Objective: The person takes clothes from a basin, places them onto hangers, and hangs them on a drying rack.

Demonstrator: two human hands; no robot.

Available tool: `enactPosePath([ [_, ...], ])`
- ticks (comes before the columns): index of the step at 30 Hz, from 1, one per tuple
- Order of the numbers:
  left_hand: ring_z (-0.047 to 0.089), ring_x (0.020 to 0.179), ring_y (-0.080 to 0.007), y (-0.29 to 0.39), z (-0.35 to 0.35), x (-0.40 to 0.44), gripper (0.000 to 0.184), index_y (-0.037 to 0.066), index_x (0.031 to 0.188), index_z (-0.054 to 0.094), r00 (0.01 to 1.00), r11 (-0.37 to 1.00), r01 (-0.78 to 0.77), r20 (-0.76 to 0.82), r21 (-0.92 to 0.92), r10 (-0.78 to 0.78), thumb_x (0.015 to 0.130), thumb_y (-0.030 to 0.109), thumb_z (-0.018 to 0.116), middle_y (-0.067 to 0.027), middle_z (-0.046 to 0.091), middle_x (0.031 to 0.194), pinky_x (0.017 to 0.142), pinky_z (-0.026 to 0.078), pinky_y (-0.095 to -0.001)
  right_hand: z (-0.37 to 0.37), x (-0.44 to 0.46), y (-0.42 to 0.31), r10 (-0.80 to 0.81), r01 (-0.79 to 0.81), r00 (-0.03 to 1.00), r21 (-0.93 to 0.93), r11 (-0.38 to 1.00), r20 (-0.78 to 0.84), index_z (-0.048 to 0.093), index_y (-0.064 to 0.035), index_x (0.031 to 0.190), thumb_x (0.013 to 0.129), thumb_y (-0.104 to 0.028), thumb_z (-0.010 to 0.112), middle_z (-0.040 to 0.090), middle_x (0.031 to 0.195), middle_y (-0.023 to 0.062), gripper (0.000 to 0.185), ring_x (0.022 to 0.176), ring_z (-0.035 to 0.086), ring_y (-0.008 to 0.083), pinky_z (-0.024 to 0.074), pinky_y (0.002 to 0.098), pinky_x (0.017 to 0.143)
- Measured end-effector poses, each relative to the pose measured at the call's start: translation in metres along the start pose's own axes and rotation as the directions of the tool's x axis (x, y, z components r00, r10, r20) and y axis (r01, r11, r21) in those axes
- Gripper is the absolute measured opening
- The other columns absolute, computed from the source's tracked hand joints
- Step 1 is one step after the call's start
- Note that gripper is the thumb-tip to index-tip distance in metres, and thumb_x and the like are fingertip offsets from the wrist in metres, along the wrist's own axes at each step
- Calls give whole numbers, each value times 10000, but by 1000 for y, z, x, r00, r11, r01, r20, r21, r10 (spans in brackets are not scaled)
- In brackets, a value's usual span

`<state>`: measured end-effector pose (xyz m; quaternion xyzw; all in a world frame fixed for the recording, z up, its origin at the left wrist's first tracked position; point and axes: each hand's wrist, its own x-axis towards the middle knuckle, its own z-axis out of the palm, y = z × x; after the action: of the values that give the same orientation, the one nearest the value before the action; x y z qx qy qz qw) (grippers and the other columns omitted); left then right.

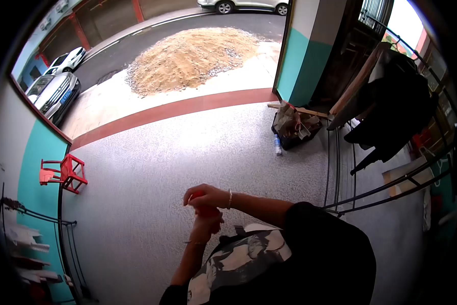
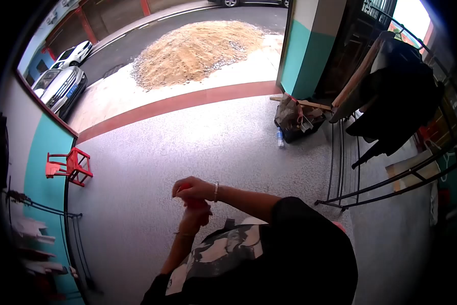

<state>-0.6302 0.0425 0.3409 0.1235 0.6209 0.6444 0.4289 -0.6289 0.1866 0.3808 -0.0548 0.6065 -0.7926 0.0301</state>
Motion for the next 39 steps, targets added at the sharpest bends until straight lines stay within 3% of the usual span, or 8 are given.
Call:
enactPosePath([
  [1, 525, 448, -163, 7, -7, 43, 259, 25, 938, 529, 964, 920, 263, -43, 291, -262, 770, 183, 647, -59, 568, 642, 375, 400, -275, -25, 17, 32, -65, 58, 985, -54, 997, -157, 620, -42, 957, 849, -83, 550, 603, 700, 52, 135, 603, 589, 122, 537, 294, 595],
  [6, 597, 506, -165, 8, 10, 166, 431, 27, 1082, 503, 974, 738, -53, -128, 672, 187, 760, 264, 666, -68, 591, 648, 389, 436, -290, -103, 64, 47, -165, 49, 765, -199, 979, -622, 589, -37, 965, 847, -100, 578, 594, 672, 63, 134, 606, 598, 130, 502, 268, 567],
  [8, 579, 491, -156, 22, 3, 187, 461, 34, 1099, 487, 1000, 755, 17, -14, 656, -11, 747, 258, 684, -61, 582, 647, 384, 430, -281, -111, 72, 41, -285, 84, 697, -319, 944, -658, 579, -37, 980, 845, -110, 582, 588, 656, 67, 154, 596, 597, 126, 500, 264, 576],
  [20, 446, 439, -95, 166, -2, 348, 240, 73, 931, 530, 942, 943, 321, 137, -85, -308, 847, 272, 634, -6, 514, 648, 388, 327, -213, -301, 217, -47, -86, 91, 996, 340, 936, -30, 345, -79, 1375, 855, -413, 571, 405, 1372, 200, 659, 1176, 480, 316, 469, 381, 913],
  [26, 434, 383, -119, 218, -4, 418, 434, 57, 951, 454, 804, 743, 399, 595, -538, 0, 896, 486, 489, -73, 536, 662, 360, 357, -214, -351, 294, -29, -181, 19, 979, 854, 520, 89, 303, -53, 1376, 845, -634, 459, 393, 1338, 250, 802, 1159, 499, 382, 475, 561, 874],
  [32, 463, 421, -137, 272, -3, 517, 455, 59, 954, 439, 549, 626, 556, 807, -547, 217, 900, 510, 464, -85, 559, 716, 358, 365, -219, -421, 368, -76, -416, 192, 909, 900, 392, -13, 521, 20, 1137, 936, -524, 368, 635, 896, 193, 599, 791, 676, 280, 558, 448, 779],
  [35, 494, 552, -129, 304, -6, 567, 471, 45, 1008, 470, 654, 596, 608, 756, -525, -2, 894, 502, 479, -92, 584, 862, 415, 393, -208, -470, 397, -111, -223, 291, 957, 673, 680, -188, 591, -38, 793, 936, -463, 436, 580, 643, 80, 474, 573, 619, 169, 561, 307, 599],
  [39, 540, 819, -163, 315, 8, 644, 449, 61, 1123, 499, 556, 455, 792, 788, -407, -265, 853, 397, 625, -96, 584, 1038, 636, 485, -258, -525, 398, -154, -15, 154, 919, 322, 934, -394, 605, -15, 908, 936, -365, 487, 566, 578, 51, 370, 498, 575, 124, 499, 249, 481],
])
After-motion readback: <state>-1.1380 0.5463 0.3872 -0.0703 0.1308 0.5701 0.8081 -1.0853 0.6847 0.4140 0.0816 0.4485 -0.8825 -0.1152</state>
